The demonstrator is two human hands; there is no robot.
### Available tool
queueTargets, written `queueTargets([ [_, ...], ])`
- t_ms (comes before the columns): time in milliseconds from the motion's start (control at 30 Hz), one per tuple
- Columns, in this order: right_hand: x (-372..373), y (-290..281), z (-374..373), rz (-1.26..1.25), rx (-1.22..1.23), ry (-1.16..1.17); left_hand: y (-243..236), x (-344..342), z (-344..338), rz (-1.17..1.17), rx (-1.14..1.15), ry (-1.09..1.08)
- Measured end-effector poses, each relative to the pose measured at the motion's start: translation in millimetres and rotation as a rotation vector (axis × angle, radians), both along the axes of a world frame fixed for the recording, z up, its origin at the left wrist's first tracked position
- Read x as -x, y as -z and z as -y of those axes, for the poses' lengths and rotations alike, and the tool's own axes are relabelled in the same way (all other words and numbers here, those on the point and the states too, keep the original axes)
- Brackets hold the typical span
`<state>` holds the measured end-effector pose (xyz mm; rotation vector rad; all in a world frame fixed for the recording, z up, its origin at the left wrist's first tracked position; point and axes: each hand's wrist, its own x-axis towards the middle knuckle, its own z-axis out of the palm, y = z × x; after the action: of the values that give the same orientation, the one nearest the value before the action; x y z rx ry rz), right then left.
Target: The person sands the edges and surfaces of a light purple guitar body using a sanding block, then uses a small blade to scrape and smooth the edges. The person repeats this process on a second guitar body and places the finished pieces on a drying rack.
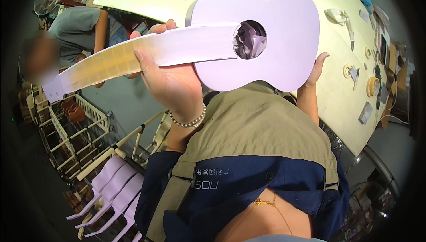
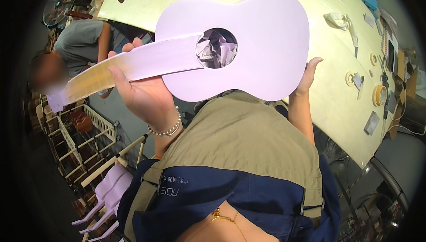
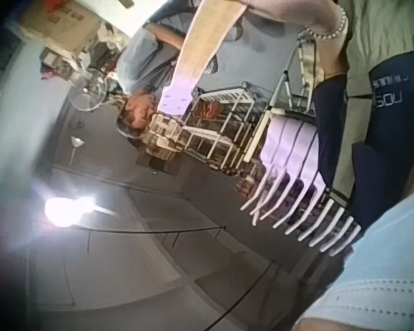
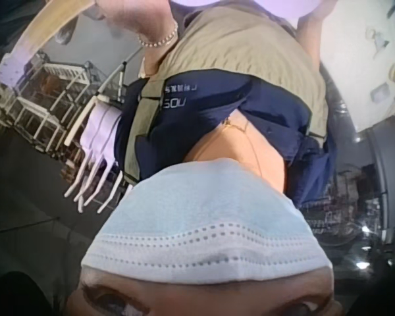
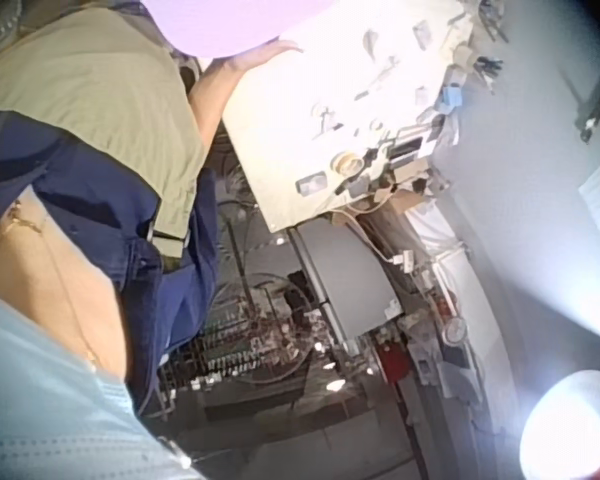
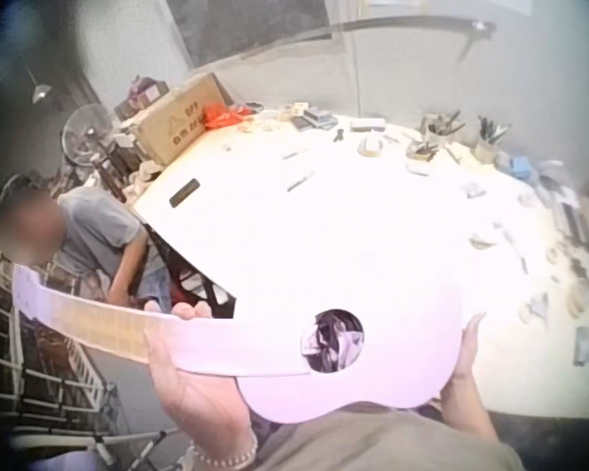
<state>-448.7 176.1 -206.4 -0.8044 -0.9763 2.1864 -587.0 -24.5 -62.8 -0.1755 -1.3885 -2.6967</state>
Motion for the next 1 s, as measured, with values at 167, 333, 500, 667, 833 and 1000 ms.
queueTargets([
  [167,-4.0,5.5,-2.6,0.061,0.018,0.003,0.7,3.4,-2.4,0.034,-0.004,0.032],
  [333,-15.0,4.4,-4.9,0.068,0.098,0.01,7.7,6.9,-18.1,0.025,0.017,0.11],
  [500,-41.5,31.0,-18.3,0.16,0.141,0.104,47.4,16.6,-39.4,0.129,0.051,0.194],
  [667,-84.9,71.3,-45.4,0.215,-0.162,0.097,137.2,45.6,-77.0,0.415,0.003,0.376],
  [833,-123.5,68.4,-65.1,0.625,-0.261,0.329,196.9,69.7,-111.8,0.612,0.02,0.544],
  [1000,-177.1,47.0,-132.7,1.015,-0.658,0.55,210.3,74.6,-124.2,0.71,0.032,0.648],
])
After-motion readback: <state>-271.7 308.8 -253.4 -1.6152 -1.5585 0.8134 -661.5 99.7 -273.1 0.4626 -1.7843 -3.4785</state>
